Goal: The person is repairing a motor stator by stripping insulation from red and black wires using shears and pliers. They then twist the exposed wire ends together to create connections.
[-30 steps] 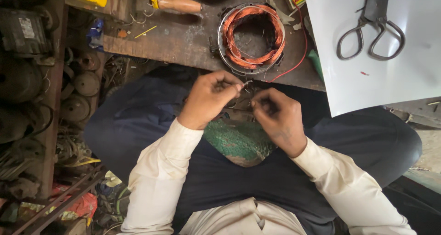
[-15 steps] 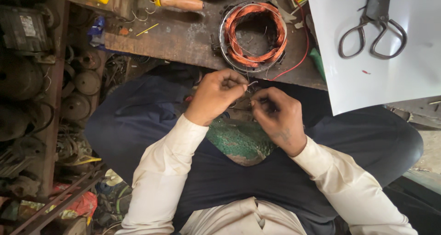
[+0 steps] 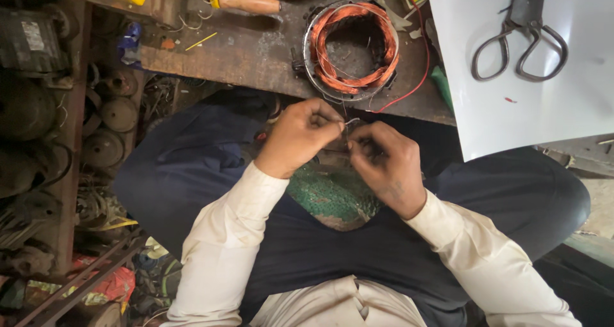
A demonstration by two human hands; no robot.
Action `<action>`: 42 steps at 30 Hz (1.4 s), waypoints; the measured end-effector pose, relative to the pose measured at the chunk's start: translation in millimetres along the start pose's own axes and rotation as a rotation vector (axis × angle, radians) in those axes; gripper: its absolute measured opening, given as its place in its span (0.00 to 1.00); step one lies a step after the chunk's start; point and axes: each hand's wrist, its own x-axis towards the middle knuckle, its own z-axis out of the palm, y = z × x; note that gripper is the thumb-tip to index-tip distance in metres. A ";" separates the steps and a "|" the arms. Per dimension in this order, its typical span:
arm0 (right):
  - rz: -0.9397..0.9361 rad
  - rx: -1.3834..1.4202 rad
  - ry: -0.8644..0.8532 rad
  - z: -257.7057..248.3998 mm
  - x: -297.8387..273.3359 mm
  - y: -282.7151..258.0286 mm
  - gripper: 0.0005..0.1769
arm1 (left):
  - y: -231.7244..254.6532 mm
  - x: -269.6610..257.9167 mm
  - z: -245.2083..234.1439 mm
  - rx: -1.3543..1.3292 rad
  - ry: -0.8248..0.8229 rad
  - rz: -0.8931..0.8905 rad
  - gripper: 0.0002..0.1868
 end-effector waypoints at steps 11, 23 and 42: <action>-0.057 -0.013 0.002 -1.6 1.1 -3.0 0.08 | -0.1 2.8 0.5 -0.202 -0.078 -0.085 0.08; -0.130 -0.066 0.024 -0.2 2.0 -5.3 0.08 | 2.8 1.2 1.7 -0.217 -0.076 -0.108 0.07; -0.346 -0.239 0.078 -6.7 14.9 -14.4 0.10 | 4.0 -0.6 1.6 0.142 0.105 0.073 0.06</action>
